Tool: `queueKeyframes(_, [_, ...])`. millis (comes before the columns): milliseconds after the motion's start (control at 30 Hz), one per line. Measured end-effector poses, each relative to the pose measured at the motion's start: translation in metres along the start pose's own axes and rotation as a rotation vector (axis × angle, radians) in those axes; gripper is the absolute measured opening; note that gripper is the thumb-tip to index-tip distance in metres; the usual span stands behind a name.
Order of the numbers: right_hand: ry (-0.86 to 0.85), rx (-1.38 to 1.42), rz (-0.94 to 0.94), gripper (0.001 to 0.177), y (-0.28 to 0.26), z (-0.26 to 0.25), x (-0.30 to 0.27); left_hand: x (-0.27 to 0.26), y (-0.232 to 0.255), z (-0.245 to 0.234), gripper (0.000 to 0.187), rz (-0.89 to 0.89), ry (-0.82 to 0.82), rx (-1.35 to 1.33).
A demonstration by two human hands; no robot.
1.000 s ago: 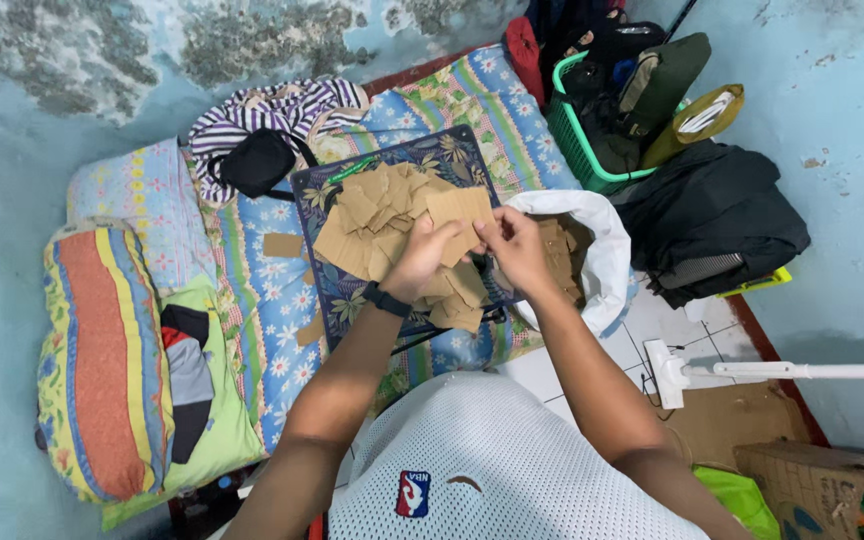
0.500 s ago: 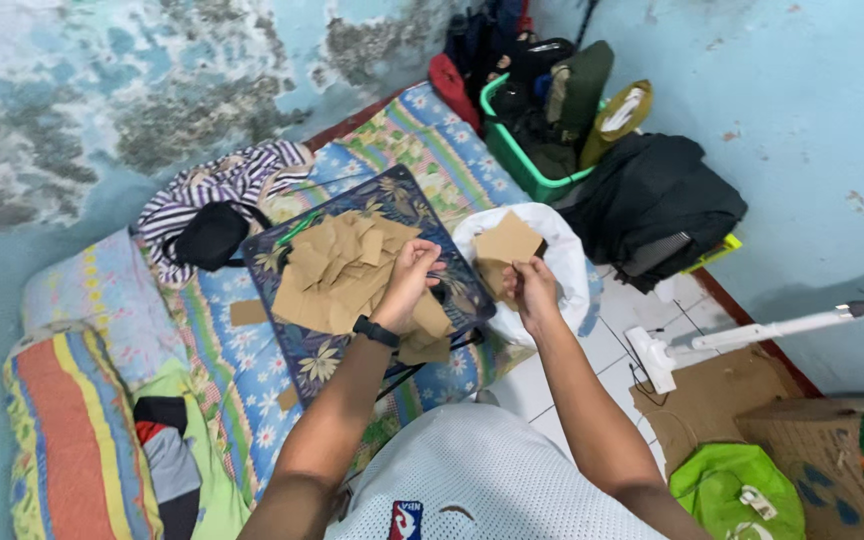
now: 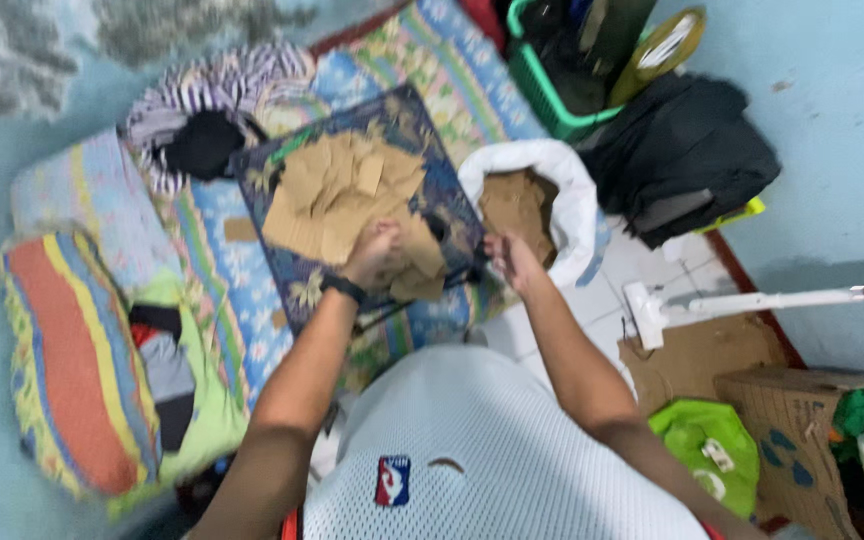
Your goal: The person repeatedly tears small pieces of brown paper by hand and places them into a white bag on a small table. The person occasionally picks up larger sheets from the bag and tears them into smaller pieces before returning them to the bag.
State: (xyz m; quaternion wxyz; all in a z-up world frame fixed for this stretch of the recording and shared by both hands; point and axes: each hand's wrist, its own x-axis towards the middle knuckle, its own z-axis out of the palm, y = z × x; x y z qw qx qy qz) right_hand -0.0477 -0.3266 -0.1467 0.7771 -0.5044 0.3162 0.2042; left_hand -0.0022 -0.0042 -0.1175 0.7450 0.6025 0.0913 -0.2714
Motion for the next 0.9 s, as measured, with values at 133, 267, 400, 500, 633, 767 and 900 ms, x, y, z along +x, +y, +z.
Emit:
queueKeyframes(133, [0.014, -0.184, -0.081, 0.027, -0.001, 0.023, 0.008, -0.021, -0.019, -0.034, 0.015, -0.102, 0.296, 0.166])
queueKeyframes(267, [-0.097, -0.347, -0.277, 0.040, 0.016, 0.048, 0.019, -0.047, -0.018, -0.050, 0.018, -0.159, 0.393, 0.150])
queueKeyframes(400, [0.050, -1.129, -0.548, 0.050, 0.031, 0.066, 0.019, -0.072, -0.013, -0.064, 0.024, -0.117, 0.398, 0.124])
queueKeyframes(500, [0.069, -1.306, -0.449, 0.059, 0.034, 0.080, 0.007, -0.086, -0.007, -0.077, 0.025, -0.130, 0.398, 0.109])
queueKeyframes(633, [0.141, -1.287, -0.299, 0.050, 0.037, 0.095, -0.008, -0.102, -0.008, -0.093, 0.028, -0.125, 0.437, 0.109])
queueKeyframes(767, [0.181, -1.205, -0.177, 0.048, 0.035, 0.097, -0.006, -0.106, -0.008, -0.109, 0.032, -0.142, 0.458, 0.120])
queueKeyframes(900, [0.206, -1.266, -0.388, 0.065, 0.043, 0.088, 0.003, -0.102, -0.005, -0.109, 0.030, -0.149, 0.395, 0.165])
